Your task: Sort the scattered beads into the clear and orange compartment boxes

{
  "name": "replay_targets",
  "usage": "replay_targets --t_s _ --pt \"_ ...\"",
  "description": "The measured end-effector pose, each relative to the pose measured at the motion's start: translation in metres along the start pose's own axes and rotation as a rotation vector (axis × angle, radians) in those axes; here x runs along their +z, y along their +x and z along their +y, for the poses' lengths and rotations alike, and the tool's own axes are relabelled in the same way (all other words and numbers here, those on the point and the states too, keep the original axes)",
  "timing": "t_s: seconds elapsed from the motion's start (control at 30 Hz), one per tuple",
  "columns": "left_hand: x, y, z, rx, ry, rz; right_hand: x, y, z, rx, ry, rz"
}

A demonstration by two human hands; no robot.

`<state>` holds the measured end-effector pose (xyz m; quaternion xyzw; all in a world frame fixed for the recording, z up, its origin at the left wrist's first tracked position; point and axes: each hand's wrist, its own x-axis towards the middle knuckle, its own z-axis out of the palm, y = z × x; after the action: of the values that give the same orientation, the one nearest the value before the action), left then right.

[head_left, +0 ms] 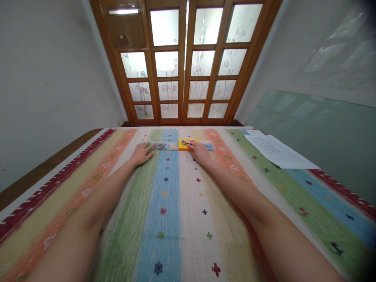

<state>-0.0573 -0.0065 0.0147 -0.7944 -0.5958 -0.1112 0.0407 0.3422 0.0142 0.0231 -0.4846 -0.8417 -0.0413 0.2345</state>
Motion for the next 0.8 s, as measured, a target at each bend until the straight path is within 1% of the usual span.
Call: replay_targets --t_s 0.17,0.37,0.43,0.5,0.6,0.73,0.8 --pt "-0.002 -0.002 -0.002 0.016 0.020 -0.028 0.001 0.003 0.001 -0.014 -0.009 0.004" --pt "-0.003 -0.003 0.001 0.024 0.042 -0.004 -0.003 0.000 0.004 0.007 -0.002 0.002" --pt "-0.003 -0.003 0.000 0.016 0.039 -0.001 -0.007 -0.005 0.010 0.049 -0.010 0.026" --pt "-0.001 -0.003 0.000 0.007 0.039 -0.008 -0.012 -0.010 0.019 0.130 -0.035 0.039" --pt "0.002 -0.003 -0.001 0.005 0.053 -0.013 -0.019 -0.017 0.032 0.217 -0.076 0.013" --pt "0.006 -0.003 -0.001 -0.009 0.059 -0.020 -0.026 -0.022 0.039 0.216 -0.101 -0.051" --pt "0.005 -0.003 0.000 -0.014 0.054 -0.026 -0.026 -0.023 0.039 0.214 -0.100 -0.061"
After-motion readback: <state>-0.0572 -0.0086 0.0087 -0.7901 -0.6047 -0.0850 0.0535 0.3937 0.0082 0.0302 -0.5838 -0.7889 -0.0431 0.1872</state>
